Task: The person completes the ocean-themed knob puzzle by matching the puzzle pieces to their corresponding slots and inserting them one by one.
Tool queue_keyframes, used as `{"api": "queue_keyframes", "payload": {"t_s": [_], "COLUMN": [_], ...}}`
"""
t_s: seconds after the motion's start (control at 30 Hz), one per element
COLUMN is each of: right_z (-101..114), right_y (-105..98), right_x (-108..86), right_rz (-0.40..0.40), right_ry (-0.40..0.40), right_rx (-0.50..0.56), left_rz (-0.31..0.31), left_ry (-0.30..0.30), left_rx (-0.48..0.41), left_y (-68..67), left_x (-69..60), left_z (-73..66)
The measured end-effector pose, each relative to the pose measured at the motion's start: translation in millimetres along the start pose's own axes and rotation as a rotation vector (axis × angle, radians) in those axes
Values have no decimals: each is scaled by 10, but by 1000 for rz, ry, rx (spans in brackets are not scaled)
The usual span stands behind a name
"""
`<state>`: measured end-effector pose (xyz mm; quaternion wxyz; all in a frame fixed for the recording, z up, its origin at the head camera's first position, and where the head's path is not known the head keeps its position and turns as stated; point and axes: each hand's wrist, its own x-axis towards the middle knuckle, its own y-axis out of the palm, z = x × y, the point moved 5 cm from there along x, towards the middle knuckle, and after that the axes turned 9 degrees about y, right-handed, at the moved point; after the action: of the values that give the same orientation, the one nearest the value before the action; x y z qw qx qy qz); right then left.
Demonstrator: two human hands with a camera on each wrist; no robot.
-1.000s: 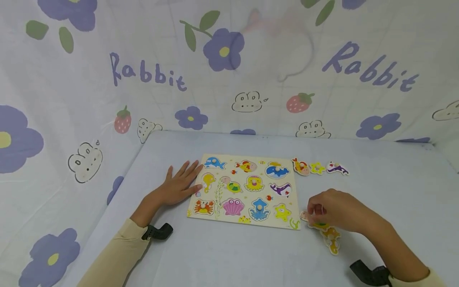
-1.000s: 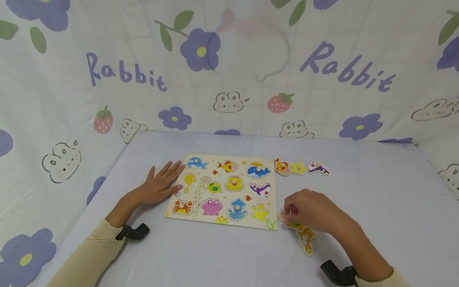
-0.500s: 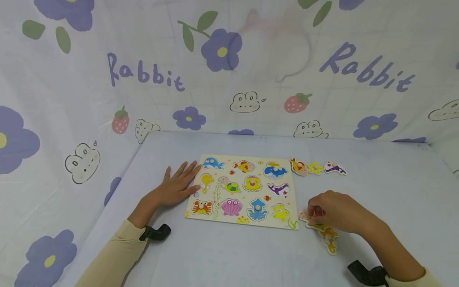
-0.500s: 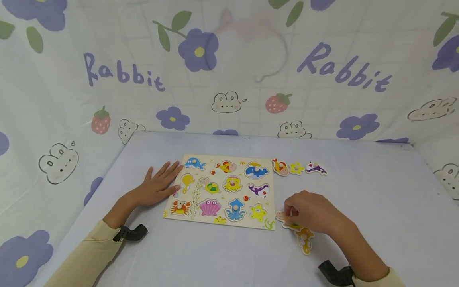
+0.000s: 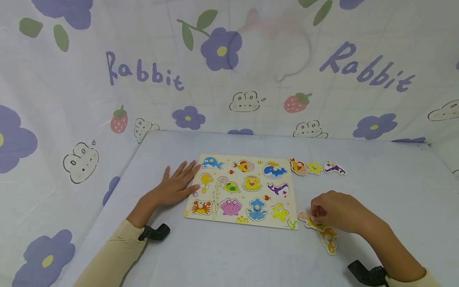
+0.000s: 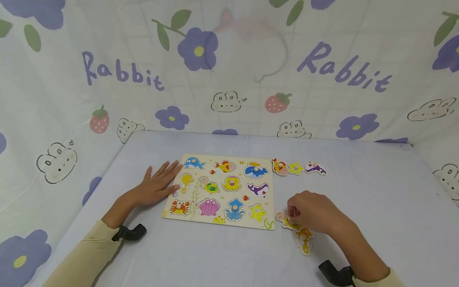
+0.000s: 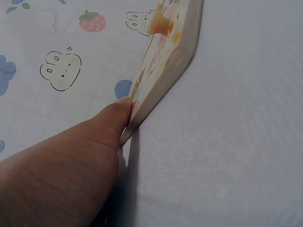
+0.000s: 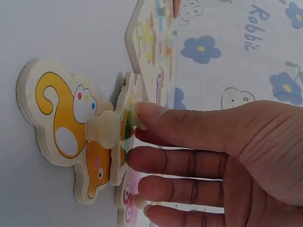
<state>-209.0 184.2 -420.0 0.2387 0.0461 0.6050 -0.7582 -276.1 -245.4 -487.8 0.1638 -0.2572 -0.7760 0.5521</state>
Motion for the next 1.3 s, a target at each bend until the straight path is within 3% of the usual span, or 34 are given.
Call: {"api": "queue_keyframes", "payload": {"t_s": [0.33, 1.3], "right_z": [-15, -6], "right_y": [16, 4], "right_x": [7, -8], "right_rz": [-2, -20], "right_ry": [27, -24], "right_rx": [-1, -36], "left_rz": [7, 7], "left_ry": [-6, -13], "left_rx": [2, 13], "left_y": [20, 17], "left_x": [10, 11], "left_z": [15, 3]}}
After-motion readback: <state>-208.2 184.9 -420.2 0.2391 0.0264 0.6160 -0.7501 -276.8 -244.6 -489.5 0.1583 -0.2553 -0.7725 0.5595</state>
